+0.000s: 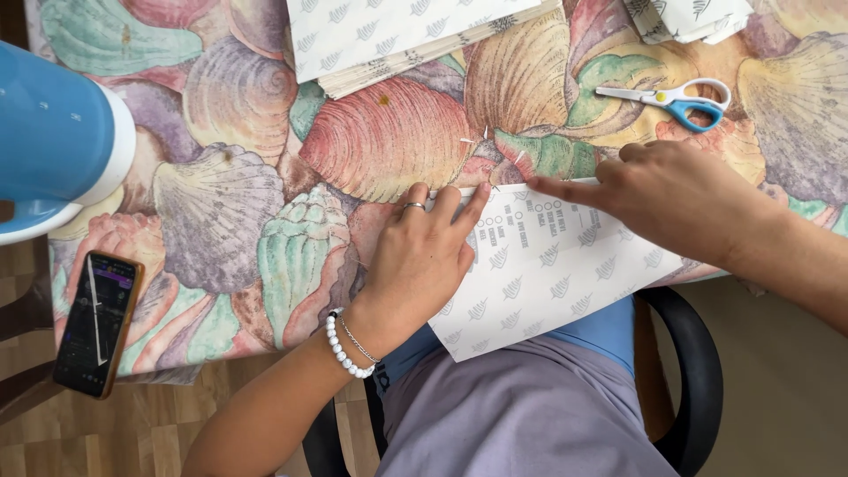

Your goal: Folding and stacking printed paper sheets on a table, occasionally using scissors to trim them.

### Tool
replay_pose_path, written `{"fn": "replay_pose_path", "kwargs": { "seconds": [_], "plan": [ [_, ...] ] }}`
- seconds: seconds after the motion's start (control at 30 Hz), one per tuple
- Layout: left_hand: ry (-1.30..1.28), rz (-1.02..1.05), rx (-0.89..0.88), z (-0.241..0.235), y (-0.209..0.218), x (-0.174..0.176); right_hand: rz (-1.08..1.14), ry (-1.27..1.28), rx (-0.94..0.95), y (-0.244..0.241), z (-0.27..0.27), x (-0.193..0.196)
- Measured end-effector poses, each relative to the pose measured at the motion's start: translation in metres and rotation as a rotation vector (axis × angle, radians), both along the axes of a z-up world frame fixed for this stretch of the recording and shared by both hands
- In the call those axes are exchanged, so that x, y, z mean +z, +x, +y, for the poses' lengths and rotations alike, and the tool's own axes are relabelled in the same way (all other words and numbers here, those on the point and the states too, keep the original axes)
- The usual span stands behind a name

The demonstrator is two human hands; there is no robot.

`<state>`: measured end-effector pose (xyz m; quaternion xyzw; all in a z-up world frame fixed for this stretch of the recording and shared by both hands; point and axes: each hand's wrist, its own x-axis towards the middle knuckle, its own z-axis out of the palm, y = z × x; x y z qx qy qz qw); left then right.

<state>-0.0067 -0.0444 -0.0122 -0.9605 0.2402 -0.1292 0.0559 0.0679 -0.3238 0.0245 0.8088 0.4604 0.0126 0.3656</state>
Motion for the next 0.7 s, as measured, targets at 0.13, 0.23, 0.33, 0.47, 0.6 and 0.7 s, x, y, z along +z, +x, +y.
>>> {"fn": "replay_pose_path", "kwargs": {
  "seconds": [0.13, 0.23, 0.33, 0.47, 0.6, 0.7],
  "plan": [
    [-0.023, -0.004, -0.013, 0.001, 0.001, -0.004, 0.042, 0.015, -0.022, 0.006, 0.007, 0.003],
    [-0.06, 0.003, 0.012, 0.001, -0.002, -0.004, 0.176, -0.057, -0.078, 0.012, 0.004, 0.005],
    [-0.089, 0.014, 0.018, 0.001, -0.003, -0.008, 0.171, 0.043, -0.037, 0.016, -0.015, -0.012],
    [-0.072, 0.015, 0.022, 0.0, -0.004, -0.009, 0.158, 0.174, 0.041, 0.02, -0.037, -0.03],
    [-0.048, -0.003, 0.03, -0.001, -0.005, -0.01, 0.194, 0.328, 0.022, 0.02, -0.047, -0.035],
    [-0.053, 0.027, 0.043, -0.002, -0.004, -0.01, 0.202, 0.4, 0.058, 0.021, -0.046, -0.035]
  ]
}}
